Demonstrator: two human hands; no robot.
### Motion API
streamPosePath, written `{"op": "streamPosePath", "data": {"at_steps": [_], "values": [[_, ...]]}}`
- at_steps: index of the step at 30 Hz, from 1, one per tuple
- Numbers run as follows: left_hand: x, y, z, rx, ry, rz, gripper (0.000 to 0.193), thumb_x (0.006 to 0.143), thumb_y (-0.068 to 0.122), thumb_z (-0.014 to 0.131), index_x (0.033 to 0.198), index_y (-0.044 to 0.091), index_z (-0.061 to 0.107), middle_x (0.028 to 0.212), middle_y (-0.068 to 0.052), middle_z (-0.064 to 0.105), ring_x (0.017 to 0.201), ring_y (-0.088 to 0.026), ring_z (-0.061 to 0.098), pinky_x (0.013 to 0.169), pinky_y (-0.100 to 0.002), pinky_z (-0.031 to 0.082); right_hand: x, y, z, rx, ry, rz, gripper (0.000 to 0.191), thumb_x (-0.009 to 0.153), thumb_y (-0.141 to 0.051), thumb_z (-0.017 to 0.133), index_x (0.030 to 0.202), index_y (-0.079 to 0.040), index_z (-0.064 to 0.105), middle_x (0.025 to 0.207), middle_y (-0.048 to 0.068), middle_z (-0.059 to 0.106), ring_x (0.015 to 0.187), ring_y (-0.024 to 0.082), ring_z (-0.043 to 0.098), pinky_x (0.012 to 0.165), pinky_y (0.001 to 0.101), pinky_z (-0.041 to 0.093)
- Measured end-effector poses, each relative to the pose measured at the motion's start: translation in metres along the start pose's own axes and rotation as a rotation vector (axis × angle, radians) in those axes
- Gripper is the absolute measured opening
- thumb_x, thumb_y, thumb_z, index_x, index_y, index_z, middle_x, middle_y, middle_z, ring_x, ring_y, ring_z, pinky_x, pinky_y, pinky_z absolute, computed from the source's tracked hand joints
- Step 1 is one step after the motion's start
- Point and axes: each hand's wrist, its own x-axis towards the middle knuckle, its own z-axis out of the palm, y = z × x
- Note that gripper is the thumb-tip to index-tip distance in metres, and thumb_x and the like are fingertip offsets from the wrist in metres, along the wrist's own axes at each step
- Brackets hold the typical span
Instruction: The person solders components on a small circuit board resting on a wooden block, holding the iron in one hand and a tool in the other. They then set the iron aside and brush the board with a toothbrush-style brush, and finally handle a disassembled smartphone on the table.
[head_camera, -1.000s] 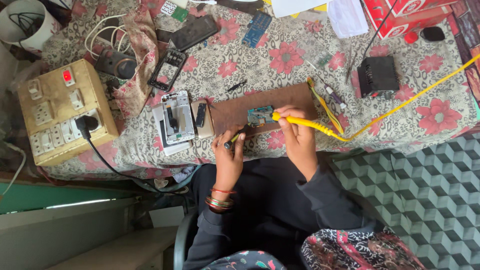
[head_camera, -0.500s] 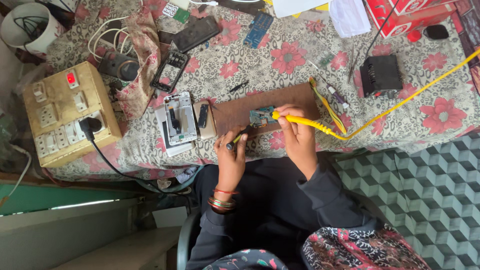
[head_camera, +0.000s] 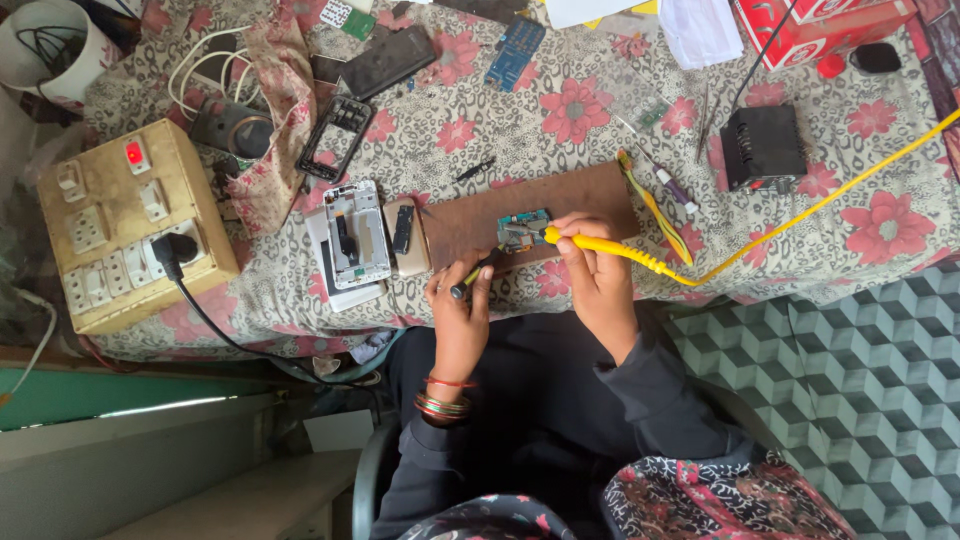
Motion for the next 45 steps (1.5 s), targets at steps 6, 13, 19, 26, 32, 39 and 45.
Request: {"op": "streamPosePath", "data": {"at_steps": [6, 13, 19, 26, 32, 39, 45], "values": [[0.001, 0.001, -0.001, -0.008, 0.016, 0.029, 0.021, 0.104, 0.023, 0.061, 0.121, 0.012, 0.067, 0.098, -0.003, 0.071, 0.097, -0.024, 0.064, 0.107, -0.040, 0.034, 0.002, 0.000, -0.001, -0.164, -0.011, -0.050, 0.013, 0.107, 0.003, 0.056, 0.119, -0.001, 0.053, 0.125, 0.012, 0.058, 0.114, 0.019, 0.063, 0.101, 0.0321, 0.056], [0.001, 0.002, -0.001, -0.006, -0.023, -0.022, 0.022, 0.105, 0.023, 0.059, 0.122, 0.012, 0.067, 0.087, -0.003, 0.069, 0.093, -0.024, 0.064, 0.108, -0.040, 0.032, 0.010, 0.017, -0.015, 0.051, 0.051, 0.057, 0.011, 0.111, -0.004, 0.053, 0.122, -0.002, 0.051, 0.126, 0.011, 0.058, 0.115, 0.018, 0.061, 0.104, 0.0330, 0.053], [0.002, -0.001, 0.002, 0.002, 0.010, 0.009, 0.023, 0.104, 0.023, 0.060, 0.122, 0.012, 0.066, 0.091, -0.004, 0.071, 0.094, -0.025, 0.065, 0.107, -0.040, 0.033, 0.030, 0.044, -0.060, -0.023, 0.231, 0.180, 0.019, 0.114, -0.024, 0.051, 0.120, -0.006, 0.053, 0.114, 0.008, 0.061, 0.102, 0.015, 0.063, 0.090, 0.0297, 0.055], [0.000, -0.002, 0.002, 0.003, 0.013, 0.019, 0.023, 0.104, 0.023, 0.060, 0.122, 0.011, 0.067, 0.095, -0.004, 0.072, 0.097, -0.025, 0.065, 0.107, -0.041, 0.033, 0.046, 0.100, -0.056, 0.286, 0.400, 0.205, 0.030, 0.114, -0.036, 0.049, 0.128, -0.010, 0.046, 0.112, 0.004, 0.053, 0.100, 0.014, 0.055, 0.080, 0.0324, 0.055], [0.000, 0.001, -0.003, 0.010, -0.018, 0.015, 0.024, 0.104, 0.022, 0.060, 0.124, 0.010, 0.066, 0.097, -0.003, 0.070, 0.095, -0.022, 0.065, 0.108, -0.040, 0.033, 0.056, 0.114, -0.048, 0.355, 0.527, 0.187, 0.033, 0.113, -0.041, 0.045, 0.132, -0.014, 0.043, 0.112, 0.005, 0.054, 0.095, 0.015, 0.055, 0.070, 0.0321, 0.052], [-0.001, 0.000, -0.006, 0.018, -0.044, 0.061, 0.021, 0.103, 0.019, 0.061, 0.121, 0.011, 0.066, 0.104, -0.002, 0.072, 0.102, -0.021, 0.065, 0.108, -0.039, 0.031, 0.051, 0.104, -0.047, 0.352, 0.487, 0.153, 0.029, 0.114, -0.040, 0.043, 0.131, -0.016, 0.041, 0.107, 0.004, 0.052, 0.094, 0.015, 0.054, 0.070, 0.0311, 0.051], [-0.004, -0.006, -0.008, 0.021, -0.065, 0.071, 0.022, 0.101, 0.018, 0.063, 0.121, 0.010, 0.068, 0.107, -0.003, 0.072, 0.106, -0.023, 0.062, 0.107, -0.039, 0.030, 0.047, 0.094, -0.045, 0.333, 0.422, 0.118, 0.024, 0.117, -0.038, 0.041, 0.127, -0.016, 0.041, 0.106, 0.004, 0.051, 0.096, 0.014, 0.052, 0.075, 0.0309, 0.051]]}}
